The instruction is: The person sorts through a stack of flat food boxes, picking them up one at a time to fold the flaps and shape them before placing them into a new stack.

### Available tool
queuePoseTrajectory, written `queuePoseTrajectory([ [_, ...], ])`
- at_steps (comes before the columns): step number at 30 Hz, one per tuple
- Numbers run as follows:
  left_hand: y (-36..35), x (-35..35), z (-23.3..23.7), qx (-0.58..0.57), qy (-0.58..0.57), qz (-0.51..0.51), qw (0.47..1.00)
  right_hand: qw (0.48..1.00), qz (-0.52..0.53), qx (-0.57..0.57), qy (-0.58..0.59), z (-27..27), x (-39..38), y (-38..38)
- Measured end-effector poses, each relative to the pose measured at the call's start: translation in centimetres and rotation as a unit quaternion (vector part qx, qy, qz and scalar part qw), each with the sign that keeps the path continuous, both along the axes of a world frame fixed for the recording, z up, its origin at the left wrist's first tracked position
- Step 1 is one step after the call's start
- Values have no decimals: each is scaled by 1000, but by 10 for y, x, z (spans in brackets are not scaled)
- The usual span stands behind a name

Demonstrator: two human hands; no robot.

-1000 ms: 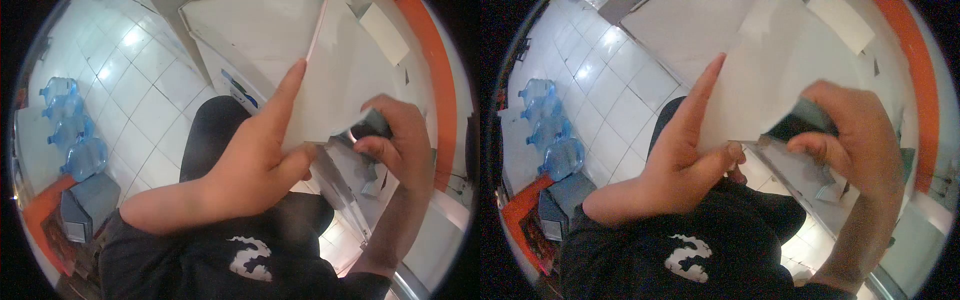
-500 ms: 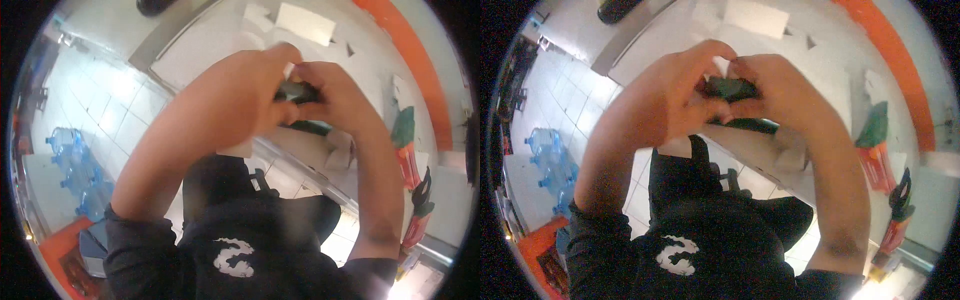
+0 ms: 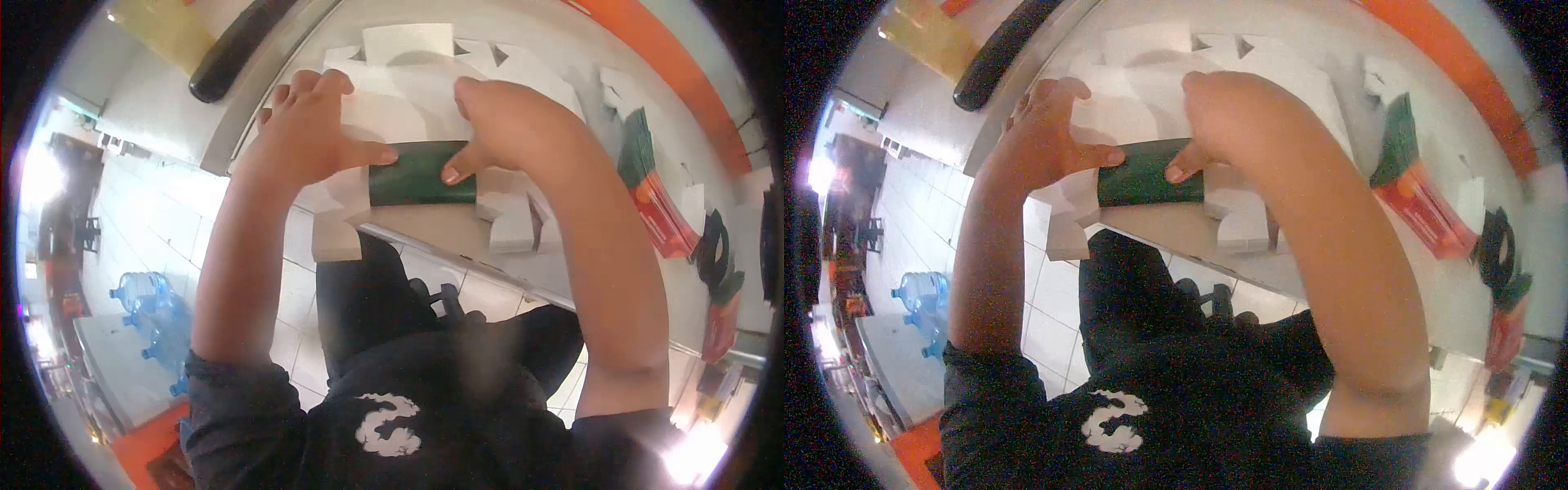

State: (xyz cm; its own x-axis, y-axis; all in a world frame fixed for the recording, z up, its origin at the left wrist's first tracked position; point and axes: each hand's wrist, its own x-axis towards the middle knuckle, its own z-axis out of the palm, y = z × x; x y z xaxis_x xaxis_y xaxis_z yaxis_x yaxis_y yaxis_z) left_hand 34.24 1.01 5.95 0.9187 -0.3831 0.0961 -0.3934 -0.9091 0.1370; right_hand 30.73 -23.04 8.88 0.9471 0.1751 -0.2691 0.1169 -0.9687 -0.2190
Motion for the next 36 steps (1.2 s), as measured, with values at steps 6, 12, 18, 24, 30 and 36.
queuePoseTrajectory([
  [6,20,-4,-1,23,-6,-64,998,993,102,-29,44,16,4,10],
  [12,61,-70,26,5,66,-142,988,970,239,8,-41,19,-57,18],
  [18,46,-80,33,9,-45,-221,974,955,243,-19,-169,13,-38,-46],
  [24,-30,-43,7,-15,-93,-276,957,924,21,-26,-380,-11,-39,-117],
  [30,-85,-12,3,-57,-48,-280,957,917,-213,14,-338,54,-119,-180],
  [36,-92,46,15,-139,266,-211,930,933,-159,93,-308,26,-101,-215],
])
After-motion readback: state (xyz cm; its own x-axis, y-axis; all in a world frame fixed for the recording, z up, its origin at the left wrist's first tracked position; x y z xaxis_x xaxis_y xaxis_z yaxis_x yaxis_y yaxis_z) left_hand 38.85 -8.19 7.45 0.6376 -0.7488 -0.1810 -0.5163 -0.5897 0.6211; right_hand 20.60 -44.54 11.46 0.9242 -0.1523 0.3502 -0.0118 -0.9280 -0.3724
